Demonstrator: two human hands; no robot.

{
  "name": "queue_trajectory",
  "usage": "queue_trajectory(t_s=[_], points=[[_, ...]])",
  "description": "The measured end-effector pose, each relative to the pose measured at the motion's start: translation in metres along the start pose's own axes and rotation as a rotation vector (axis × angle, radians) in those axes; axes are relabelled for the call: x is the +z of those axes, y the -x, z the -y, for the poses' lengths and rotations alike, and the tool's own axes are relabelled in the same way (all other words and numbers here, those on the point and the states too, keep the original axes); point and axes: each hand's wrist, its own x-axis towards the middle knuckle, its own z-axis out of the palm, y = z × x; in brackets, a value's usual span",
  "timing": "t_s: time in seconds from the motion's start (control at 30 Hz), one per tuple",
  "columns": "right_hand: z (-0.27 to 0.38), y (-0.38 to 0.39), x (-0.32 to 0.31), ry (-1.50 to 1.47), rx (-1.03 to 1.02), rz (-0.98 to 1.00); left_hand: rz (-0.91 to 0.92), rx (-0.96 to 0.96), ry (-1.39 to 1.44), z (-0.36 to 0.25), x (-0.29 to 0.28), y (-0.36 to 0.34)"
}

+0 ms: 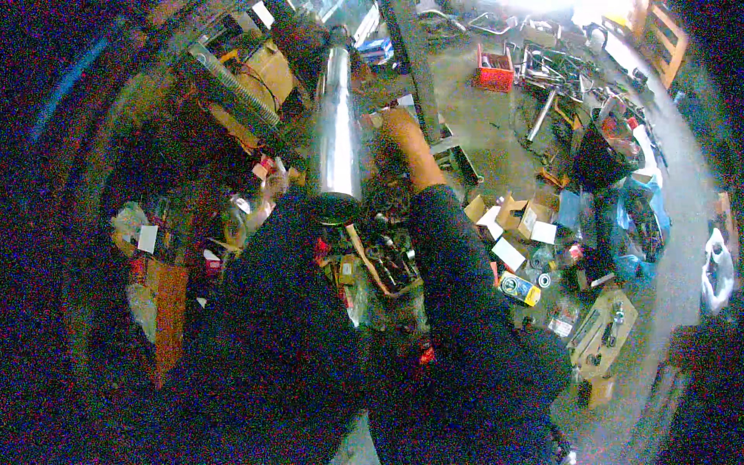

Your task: The person handles a motorcycle fork tube and various internal components over a tray of parts. They remove small items from plastic packaging and place them onto a work surface, handling rings and bushings by hand.

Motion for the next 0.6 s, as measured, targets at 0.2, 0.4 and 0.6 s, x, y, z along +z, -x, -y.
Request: queue_trajectory(t_s=[0.2,0.4,0.6], points=[[-0.002,0.0,-0.013,-0.006,0.047,-0.053,0.092,-0.001,0.115,-0.018,-0.022,-0.007],[-0.009,0.014,-0.011,-0.053,-0.093,-0.159,0.278,0.168,0.325,-0.123,-0.05,0.03],[0.063,0.013,-0.006,-0.286,-0.105,-0.159,0.047,0.064,0.068,-0.088,-0.071,0.027]])
